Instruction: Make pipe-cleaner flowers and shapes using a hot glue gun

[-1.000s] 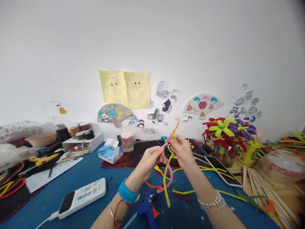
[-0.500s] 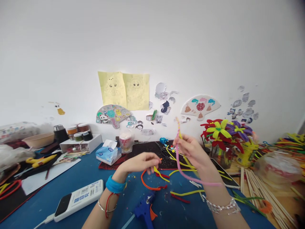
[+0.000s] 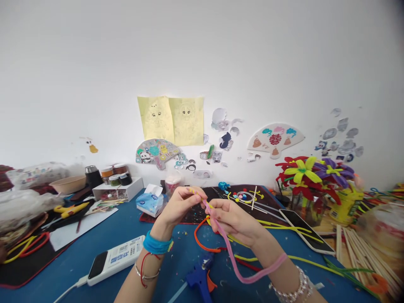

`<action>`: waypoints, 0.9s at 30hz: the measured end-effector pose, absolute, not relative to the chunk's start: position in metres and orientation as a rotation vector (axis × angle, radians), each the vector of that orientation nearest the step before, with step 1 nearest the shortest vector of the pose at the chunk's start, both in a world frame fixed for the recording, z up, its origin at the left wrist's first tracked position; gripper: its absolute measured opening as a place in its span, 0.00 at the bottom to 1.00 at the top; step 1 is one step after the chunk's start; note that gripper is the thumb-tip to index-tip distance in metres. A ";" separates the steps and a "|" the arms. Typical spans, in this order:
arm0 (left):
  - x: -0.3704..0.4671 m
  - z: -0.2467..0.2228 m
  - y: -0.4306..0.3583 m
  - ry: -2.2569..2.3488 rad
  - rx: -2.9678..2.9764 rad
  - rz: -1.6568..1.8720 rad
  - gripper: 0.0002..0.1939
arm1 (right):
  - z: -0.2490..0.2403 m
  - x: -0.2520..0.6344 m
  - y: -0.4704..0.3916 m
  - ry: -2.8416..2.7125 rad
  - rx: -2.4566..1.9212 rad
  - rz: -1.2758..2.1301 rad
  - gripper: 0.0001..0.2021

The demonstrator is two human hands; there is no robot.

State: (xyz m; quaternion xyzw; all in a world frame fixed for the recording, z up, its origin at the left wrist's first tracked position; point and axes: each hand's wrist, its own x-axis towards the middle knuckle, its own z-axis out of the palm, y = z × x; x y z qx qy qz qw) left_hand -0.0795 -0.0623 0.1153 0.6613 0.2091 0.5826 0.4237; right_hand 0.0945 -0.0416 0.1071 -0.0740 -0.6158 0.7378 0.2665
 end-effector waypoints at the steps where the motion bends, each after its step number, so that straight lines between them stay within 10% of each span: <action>1: -0.080 0.116 -0.062 0.550 1.668 1.486 0.09 | 0.108 0.094 -0.042 -1.648 -0.201 1.983 0.13; 8: -0.080 0.122 -0.069 0.922 1.823 1.715 0.10 | 0.109 0.090 -0.045 -1.697 -0.368 1.627 0.11; 18: -0.066 0.123 -0.078 1.327 1.780 1.789 0.19 | 0.092 0.096 -0.032 -1.904 -0.453 0.029 0.07; 27: -0.080 0.130 -0.082 0.874 1.704 1.444 0.10 | 0.107 0.091 -0.044 -1.668 -0.414 1.494 0.09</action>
